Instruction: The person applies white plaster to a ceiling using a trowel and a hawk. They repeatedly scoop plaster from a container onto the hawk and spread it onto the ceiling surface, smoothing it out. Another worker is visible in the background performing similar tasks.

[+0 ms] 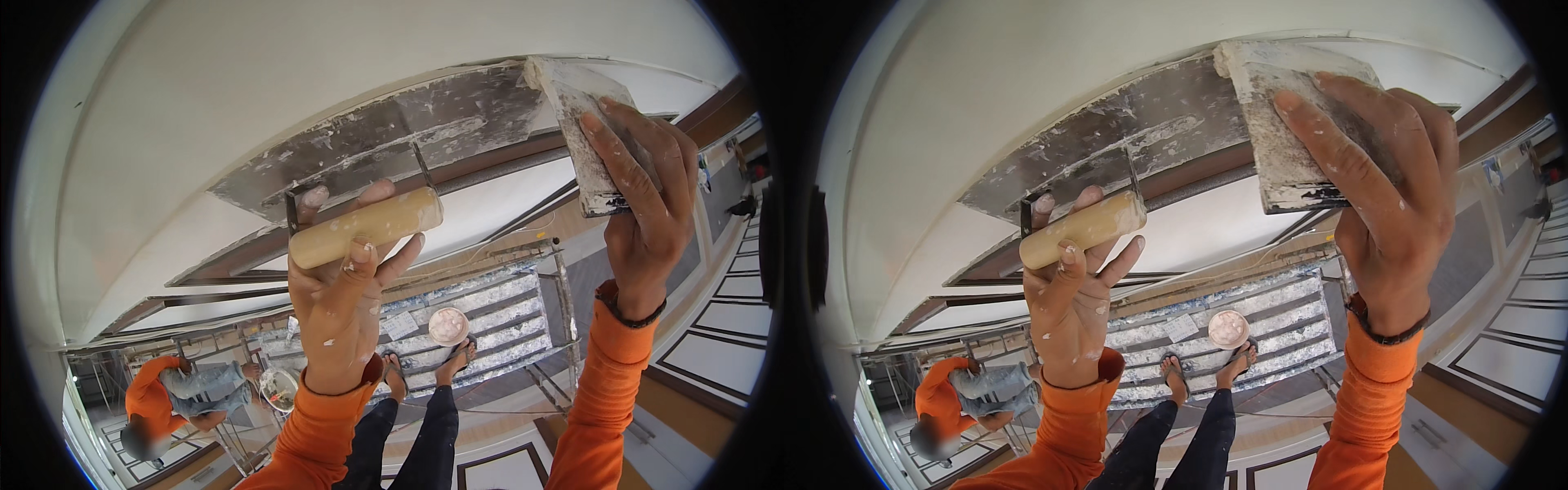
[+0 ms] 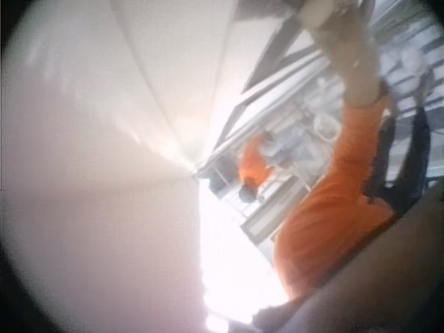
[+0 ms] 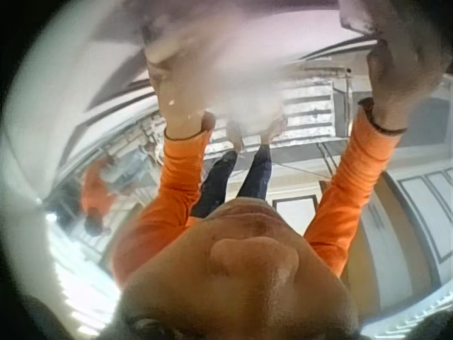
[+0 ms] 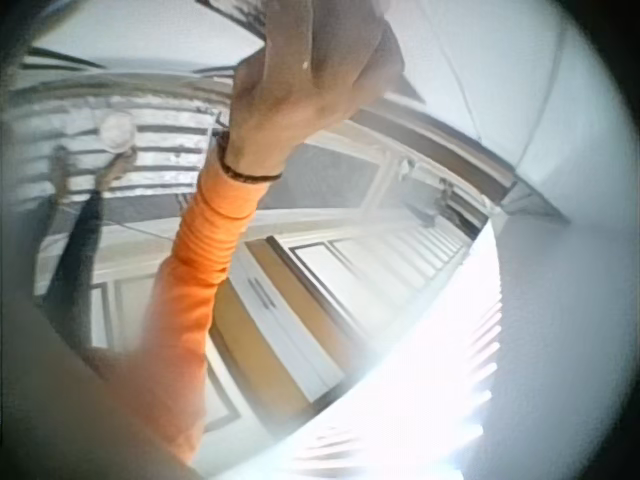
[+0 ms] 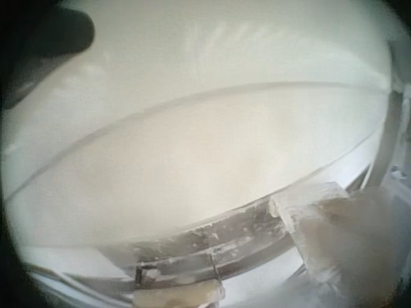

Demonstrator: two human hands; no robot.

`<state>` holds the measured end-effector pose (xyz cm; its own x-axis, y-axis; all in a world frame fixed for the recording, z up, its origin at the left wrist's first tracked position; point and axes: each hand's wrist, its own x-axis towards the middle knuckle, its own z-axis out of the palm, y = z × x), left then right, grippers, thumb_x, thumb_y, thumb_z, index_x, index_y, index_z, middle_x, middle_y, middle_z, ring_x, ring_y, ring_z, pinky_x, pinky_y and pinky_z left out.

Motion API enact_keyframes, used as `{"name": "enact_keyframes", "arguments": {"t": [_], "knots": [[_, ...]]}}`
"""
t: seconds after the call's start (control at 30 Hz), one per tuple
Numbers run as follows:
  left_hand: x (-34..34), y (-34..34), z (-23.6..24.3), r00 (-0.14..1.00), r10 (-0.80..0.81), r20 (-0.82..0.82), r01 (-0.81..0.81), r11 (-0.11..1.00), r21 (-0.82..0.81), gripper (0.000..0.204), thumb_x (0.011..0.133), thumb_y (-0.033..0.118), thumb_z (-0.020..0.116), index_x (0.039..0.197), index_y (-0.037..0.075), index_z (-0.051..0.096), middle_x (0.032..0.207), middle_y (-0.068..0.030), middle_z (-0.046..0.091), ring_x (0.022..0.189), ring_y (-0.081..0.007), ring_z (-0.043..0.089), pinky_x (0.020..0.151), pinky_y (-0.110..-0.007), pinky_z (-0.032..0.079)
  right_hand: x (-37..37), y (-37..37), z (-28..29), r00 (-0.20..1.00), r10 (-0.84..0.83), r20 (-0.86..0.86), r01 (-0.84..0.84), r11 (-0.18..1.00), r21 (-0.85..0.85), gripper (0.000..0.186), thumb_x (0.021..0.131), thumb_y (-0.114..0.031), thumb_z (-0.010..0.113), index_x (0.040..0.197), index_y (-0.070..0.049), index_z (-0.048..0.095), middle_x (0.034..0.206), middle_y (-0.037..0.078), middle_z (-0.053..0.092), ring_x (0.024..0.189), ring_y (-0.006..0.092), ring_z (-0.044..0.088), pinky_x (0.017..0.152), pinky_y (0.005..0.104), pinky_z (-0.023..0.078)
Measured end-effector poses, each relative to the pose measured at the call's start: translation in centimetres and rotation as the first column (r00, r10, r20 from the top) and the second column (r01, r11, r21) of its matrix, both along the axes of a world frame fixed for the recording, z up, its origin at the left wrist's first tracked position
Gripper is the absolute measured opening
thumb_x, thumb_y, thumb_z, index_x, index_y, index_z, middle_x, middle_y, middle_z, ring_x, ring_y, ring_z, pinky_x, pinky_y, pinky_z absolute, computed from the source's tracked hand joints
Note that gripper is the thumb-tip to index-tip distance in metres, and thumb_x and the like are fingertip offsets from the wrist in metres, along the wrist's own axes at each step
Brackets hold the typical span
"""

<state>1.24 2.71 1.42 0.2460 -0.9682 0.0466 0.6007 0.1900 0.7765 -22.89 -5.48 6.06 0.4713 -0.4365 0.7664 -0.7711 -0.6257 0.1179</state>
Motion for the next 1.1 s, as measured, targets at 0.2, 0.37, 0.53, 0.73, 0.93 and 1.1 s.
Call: {"name": "enact_keyframes", "arguments": {"t": [0.2, 0.37, 0.53, 0.73, 0.93, 1.1], "knots": [[0.2, 0.1, -0.3, 0.998, -0.033, 0.06, 0.035, 0.999, -0.04, 0.048, 0.091, 0.004, 0.05, 0.133, 0.006, 0.027, 0.131, -0.0266, 0.043, 0.115, -0.0407, 0.051, 0.092, -0.058, 0.047, 0.1, -1.1, 0.9, 0.994, 0.008, -0.11, -0.012, 0.999, -0.032, 0.052, 0.061, 0.003, 0.053, 0.108, -0.012, 0.069, 0.105, 0.009, 0.065, 0.096, 0.0258, 0.057, 0.084, 0.0376, 0.046], [0.1, 0.1, -0.6, 0.997, -0.025, 0.072, 0.028, 0.999, -0.035, 0.049, 0.091, 0.005, 0.052, 0.133, 0.006, 0.028, 0.132, -0.0264, 0.043, 0.115, -0.0411, 0.051, 0.092, -0.057, 0.047, 0.5, -2.0, -1.8, 0.998, 0.032, -0.055, -0.04, 0.988, -0.15, 0.051, 0.062, 0.002, 0.058, 0.11, -0.013, 0.068, 0.108, 0.008, 0.065, 0.098, 0.0239, 0.057, 0.085, 0.0356, 0.046], [-0.6, -0.1, -0.2, 0.999, 0.037, 0.019, -0.037, 0.999, -0.003, 0.054, 0.088, 0.006, 0.058, 0.133, 0.005, 0.028, 0.124, -0.0298, 0.049, 0.11, -0.0396, 0.056, 0.087, -0.049, 0.052, 0.7, -2.0, -2.7, 0.999, 0.003, -0.036, -0.009, 0.985, -0.173, 0.048, 0.065, 0.001, 0.06, 0.11, -0.012, 0.068, 0.112, 0.006, 0.066, 0.099, 0.0226, 0.056, 0.087, 0.0335, 0.045], [-0.3, -0.1, -0.2, 0.998, 0.047, 0.046, -0.047, 0.999, 0.011, 0.056, 0.087, 0.006, 0.06, 0.133, 0.004, 0.028, 0.124, -0.0306, 0.049, 0.11, -0.0404, 0.055, 0.087, -0.05, 0.052, 0.1, -1.0, 0.9, 0.978, 0.023, -0.205, -0.013, 0.999, 0.05, 0.054, 0.061, 0.009, 0.053, 0.11, -0.01, 0.068, 0.112, 0.006, 0.066, 0.102, 0.0244, 0.055, 0.088, 0.0337, 0.045], [-0.5, -0.2, -0.2, 0.998, 0.045, 0.05, -0.045, 0.999, 0.018, 0.057, 0.087, 0.008, 0.061, 0.133, 0.003, 0.028, 0.123, -0.031, 0.049, 0.109, -0.0402, 0.056, 0.087, -0.05, 0.052, -0.9, -0.3, 4.1, 0.949, 0.078, -0.306, -0.021, 0.982, 0.186, 0.051, 0.06, 0.002, 0.053, 0.109, -0.003, 0.067, 0.11, 0.011, 0.066, 0.102, 0.029, 0.056, 0.09, 0.039, 0.044], [-0.4, 0.0, -0.2, 0.996, 0.051, 0.075, -0.052, 0.999, 0.012, 0.053, 0.087, 0.007, 0.061, 0.131, -0.002, 0.032, 0.123, -0.0318, 0.048, 0.109, -0.0404, 0.056, 0.087, -0.05, 0.052, -2.6, 0.7, 2.0, 0.984, 0.088, -0.158, -0.054, 0.976, 0.21, 0.038, 0.071, -0.009, 0.06, 0.108, -0.002, 0.066, 0.11, 0.014, 0.065, 0.103, 0.0301, 0.058, 0.091, 0.0397, 0.043]]}}
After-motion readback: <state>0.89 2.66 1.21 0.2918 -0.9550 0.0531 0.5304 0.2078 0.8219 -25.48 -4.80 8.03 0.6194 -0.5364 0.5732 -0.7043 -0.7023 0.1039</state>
